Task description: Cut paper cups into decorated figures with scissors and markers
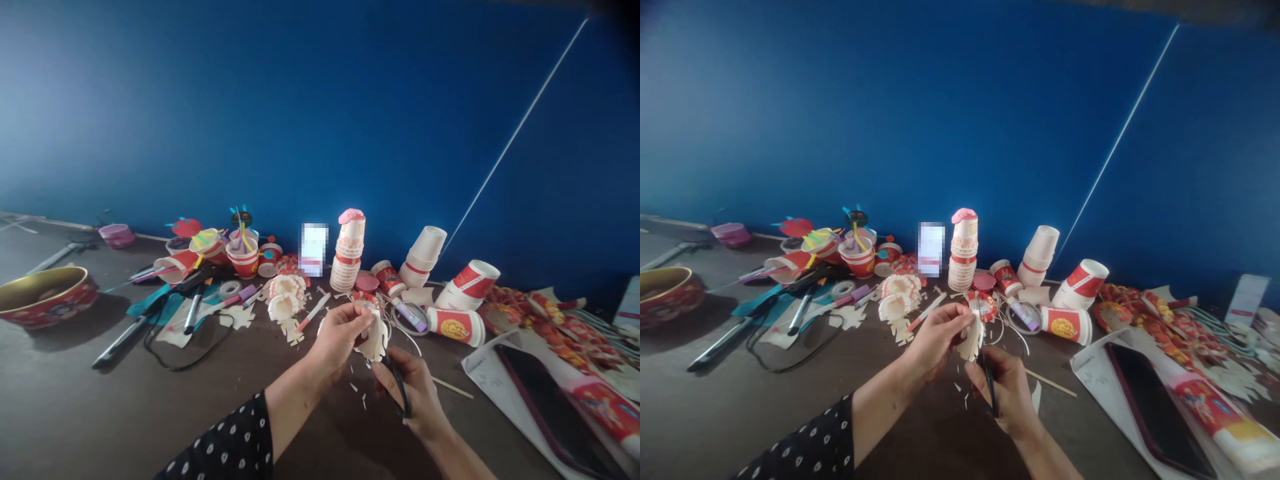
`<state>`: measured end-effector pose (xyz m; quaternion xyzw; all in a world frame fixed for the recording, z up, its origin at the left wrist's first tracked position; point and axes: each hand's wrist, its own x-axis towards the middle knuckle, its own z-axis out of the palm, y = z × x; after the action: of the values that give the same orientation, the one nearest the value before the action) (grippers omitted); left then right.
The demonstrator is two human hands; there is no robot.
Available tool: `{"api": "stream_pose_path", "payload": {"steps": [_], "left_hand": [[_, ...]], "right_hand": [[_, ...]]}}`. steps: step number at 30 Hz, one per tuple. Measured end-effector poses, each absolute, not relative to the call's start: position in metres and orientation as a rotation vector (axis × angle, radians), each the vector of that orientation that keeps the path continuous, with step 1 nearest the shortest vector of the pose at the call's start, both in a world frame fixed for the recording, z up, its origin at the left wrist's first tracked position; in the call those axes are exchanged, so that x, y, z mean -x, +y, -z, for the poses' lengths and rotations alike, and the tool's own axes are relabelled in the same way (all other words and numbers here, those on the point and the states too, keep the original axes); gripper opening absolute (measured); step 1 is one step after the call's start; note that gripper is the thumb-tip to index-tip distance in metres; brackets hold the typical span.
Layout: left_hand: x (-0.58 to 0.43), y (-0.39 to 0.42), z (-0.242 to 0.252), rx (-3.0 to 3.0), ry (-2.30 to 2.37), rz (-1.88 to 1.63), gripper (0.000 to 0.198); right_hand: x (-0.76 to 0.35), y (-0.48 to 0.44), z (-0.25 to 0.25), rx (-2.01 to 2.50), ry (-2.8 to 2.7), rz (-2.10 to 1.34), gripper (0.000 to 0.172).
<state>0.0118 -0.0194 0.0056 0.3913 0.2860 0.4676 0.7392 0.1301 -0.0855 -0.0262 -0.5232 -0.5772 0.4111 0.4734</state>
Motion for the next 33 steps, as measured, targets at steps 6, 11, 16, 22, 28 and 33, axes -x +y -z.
{"api": "stream_pose_path", "payload": {"steps": [6,11,16,22,28,33], "left_hand": [[-0.0125,-0.0244,-0.0082,-0.716,0.601,-0.985,0.021],[-0.0123,-0.0276,-0.0105,-0.638,0.568,-0.964,0.021],[-0.0127,-0.0277,-0.0092,-0.693,0.559,-0.962,0.020],[-0.0128,-0.0287,-0.0100,-0.723,0.600,-0.955,0.022],[-0.0133,-0.0298,-0.0101,-0.731,0.596,-0.946,0.021],[-0.0133,-0.0302,-0.0109,-0.725,0.601,-0.943,0.022]], "right_hand": [[-0.1271,-0.0871,0.0247,1.274,-1.376,-0.980,0.029],[-0.1264,-0.0881,0.0253,1.250,-1.335,-0.989,0.028],[-0.1258,-0.0892,0.0278,1.227,-1.315,-0.983,0.026],[-0.1260,-0.0909,0.0326,1.246,-1.276,-0.963,0.027],[-0.1237,-0.0918,0.0288,1.275,-1.244,-0.945,0.030],[-0.1227,-0.0924,0.0281,1.271,-1.252,-0.913,0.030]]}}
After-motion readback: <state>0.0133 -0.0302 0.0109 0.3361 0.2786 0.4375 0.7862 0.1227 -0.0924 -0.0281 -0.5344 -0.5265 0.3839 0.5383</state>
